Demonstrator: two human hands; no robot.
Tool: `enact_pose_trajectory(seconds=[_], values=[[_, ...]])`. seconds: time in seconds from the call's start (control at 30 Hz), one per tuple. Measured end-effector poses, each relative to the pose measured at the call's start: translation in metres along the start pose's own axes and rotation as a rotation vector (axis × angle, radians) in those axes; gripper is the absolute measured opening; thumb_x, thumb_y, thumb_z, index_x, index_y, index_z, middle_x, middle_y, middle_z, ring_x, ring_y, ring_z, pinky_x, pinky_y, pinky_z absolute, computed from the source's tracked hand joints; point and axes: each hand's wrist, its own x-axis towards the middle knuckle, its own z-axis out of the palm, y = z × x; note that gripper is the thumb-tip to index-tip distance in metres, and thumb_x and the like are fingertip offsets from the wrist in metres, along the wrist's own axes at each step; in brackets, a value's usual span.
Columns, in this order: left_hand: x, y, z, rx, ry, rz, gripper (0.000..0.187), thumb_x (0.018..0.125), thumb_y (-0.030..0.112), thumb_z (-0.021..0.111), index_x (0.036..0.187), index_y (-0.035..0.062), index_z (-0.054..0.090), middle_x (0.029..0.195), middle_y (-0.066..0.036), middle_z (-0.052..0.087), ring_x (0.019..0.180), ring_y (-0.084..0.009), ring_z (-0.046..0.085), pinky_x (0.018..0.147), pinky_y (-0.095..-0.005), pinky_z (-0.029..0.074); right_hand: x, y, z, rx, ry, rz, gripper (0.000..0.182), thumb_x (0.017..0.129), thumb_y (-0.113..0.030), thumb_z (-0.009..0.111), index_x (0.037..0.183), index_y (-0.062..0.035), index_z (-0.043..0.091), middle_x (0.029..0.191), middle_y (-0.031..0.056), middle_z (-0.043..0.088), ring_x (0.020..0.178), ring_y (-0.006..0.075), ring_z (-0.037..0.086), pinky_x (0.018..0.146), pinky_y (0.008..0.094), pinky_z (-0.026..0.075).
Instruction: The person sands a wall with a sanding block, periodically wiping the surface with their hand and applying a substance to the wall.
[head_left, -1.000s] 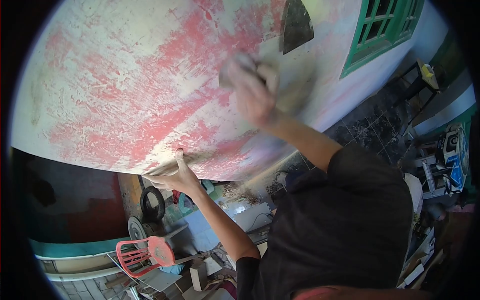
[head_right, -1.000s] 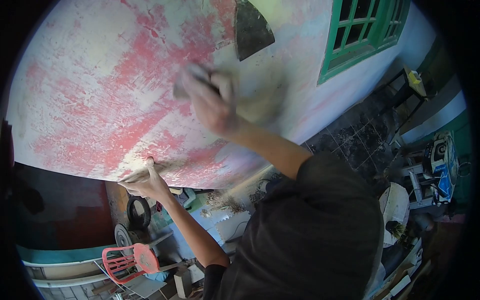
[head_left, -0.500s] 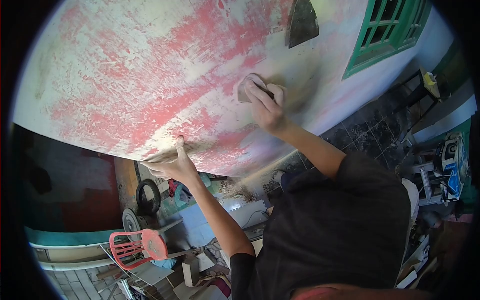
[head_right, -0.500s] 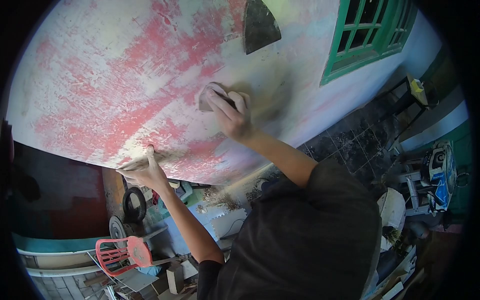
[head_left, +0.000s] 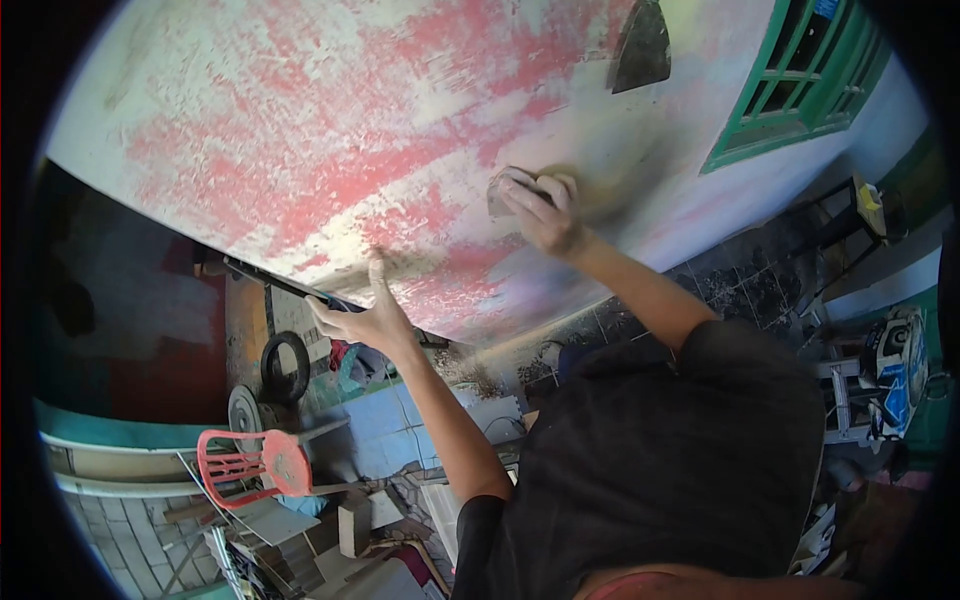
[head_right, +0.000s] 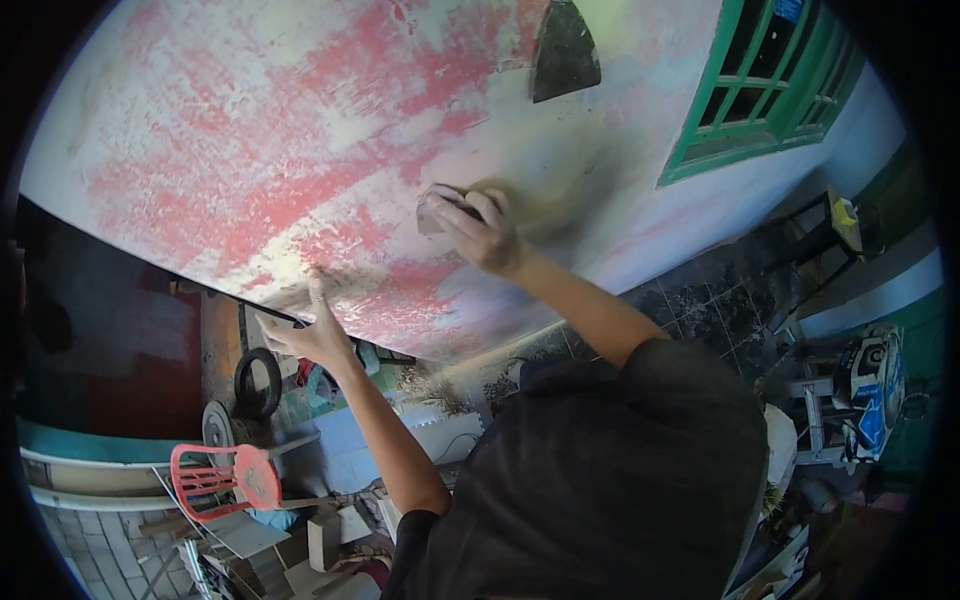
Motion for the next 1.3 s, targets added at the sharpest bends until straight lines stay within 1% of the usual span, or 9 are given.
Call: enact_pose_trajectory(seconds=[0.03, 0.1, 0.27, 0.33, 0.47, 0.7, 1.0, 1.17, 1.3], values=[[-0.008, -0.003, -0.001, -0.034, 0.000, 0.005, 0.115, 0.077, 0.046, 0.094, 0.158, -0.0027, 0.028, 0.155, -0.024, 0.026, 0.144, -0.0428, 0.031, 0.116, -0.0596, 0.035, 0.014, 0.011, -0.004, -0.026, 0.020, -0.091, 0.024, 0.085, -0.010, 0.075, 0.107, -0.0102, 0.082, 0.130, 0.0006, 0.072, 0.104, 0.0233, 0.057, 0.089, 0.0363, 0.044], [-0.022, -0.013, -0.001, -0.027, 0.007, 0.002, 0.115, 0.077, 0.046, 0.094, 0.158, -0.0029, 0.028, 0.155, -0.024, 0.026, 0.144, -0.0429, 0.031, 0.116, -0.0599, 0.035, 0.055, 0.030, -0.012, 0.119, 0.130, 0.093, 0.028, 0.084, -0.008, 0.074, 0.111, -0.0111, 0.081, 0.130, -0.0039, 0.072, 0.103, 0.0235, 0.056, 0.088, 0.0359, 0.045], [-0.062, -0.036, -0.003, 0.043, 0.011, -0.005, 0.111, 0.078, 0.039, 0.094, 0.158, -0.0021, 0.029, 0.154, -0.027, 0.027, 0.144, -0.0448, 0.031, 0.116, -0.0606, 0.034, 0.122, 0.059, -0.025, -0.116, 0.078, -0.136, 0.039, 0.081, -0.003, 0.072, 0.119, -0.0089, 0.078, 0.122, -0.0012, 0.073, 0.101, 0.0233, 0.057, 0.083, 0.0353, 0.048], [-0.076, -0.043, -0.001, 0.001, 0.051, 0.007, 0.108, 0.079, 0.038, 0.094, 0.157, -0.0028, 0.030, 0.154, -0.028, 0.028, 0.143, -0.0457, 0.032, 0.116, -0.0593, 0.035, 0.085, 0.046, -0.013, 0.030, 0.095, -0.193, 0.037, 0.081, -0.003, 0.072, 0.117, -0.0068, 0.077, 0.117, 0.0011, 0.073, 0.098, 0.0228, 0.058, 0.080, 0.0358, 0.049], [-0.118, -0.041, -0.008, -0.075, 0.001, -0.061, 0.098, 0.079, 0.033, 0.094, 0.150, -0.0039, 0.038, 0.149, -0.026, 0.034, 0.138, -0.0426, 0.038, 0.113, -0.0546, 0.038, 0.014, 0.026, -0.015, 0.121, -0.270, -0.525, 0.033, 0.083, -0.008, 0.072, 0.115, -0.0041, 0.076, 0.120, 0.0037, 0.070, 0.098, 0.0224, 0.059, 0.080, 0.0366, 0.049], [-0.167, -0.043, -0.008, -0.019, -0.099, -0.159, 0.091, 0.080, 0.034, 0.092, 0.147, -0.0036, 0.043, 0.146, -0.024, 0.040, 0.139, -0.0428, 0.037, 0.115, -0.0561, 0.032, 0.102, 0.074, -0.056, -0.020, -0.225, -0.624, 0.037, 0.086, -0.012, 0.067, 0.121, -0.0023, 0.072, 0.127, 0.0045, 0.066, 0.103, 0.0246, 0.060, 0.079, 0.0387, 0.049], [-0.185, -0.034, 0.005, -0.038, -0.163, -0.208, 0.095, 0.081, 0.037, 0.091, 0.149, -0.0037, 0.040, 0.148, -0.024, 0.037, 0.144, -0.0441, 0.031, 0.117, -0.0600, 0.028, 0.027, 0.022, 0.002, 0.177, -0.550, -0.899, 0.044, 0.084, -0.014, 0.066, 0.123, 0.0063, 0.069, 0.125, 0.0090, 0.065, 0.103, 0.0268, 0.060, 0.082, 0.0399, 0.049], [-0.178, -0.030, 0.030, -0.215, -0.161, -0.194, 0.092, 0.083, 0.033, 0.089, 0.148, -0.0070, 0.038, 0.146, -0.029, 0.041, 0.139, -0.0448, 0.037, 0.117, -0.0573, 0.031, 0.090, 0.077, -0.040, 0.113, -0.369, -0.935, 0.039, 0.083, -0.015, 0.068, 0.118, 0.0022, 0.073, 0.123, 0.0091, 0.065, 0.102, 0.0264, 0.060, 0.082, 0.0392, 0.049], [-0.178, -0.028, 0.047, -0.200, -0.188, -0.241, 0.089, 0.087, 0.031, 0.086, 0.148, -0.0089, 0.036, 0.145, -0.032, 0.043, 0.140, -0.0449, 0.041, 0.117, -0.0546, 0.034, 0.058, 0.067, -0.021, 0.143, -0.357, -0.846, 0.040, 0.083, -0.014, 0.068, 0.120, -0.0005, 0.074, 0.121, 0.0082, 0.066, 0.103, 0.0254, 0.061, 0.081, 0.0379, 0.049]])
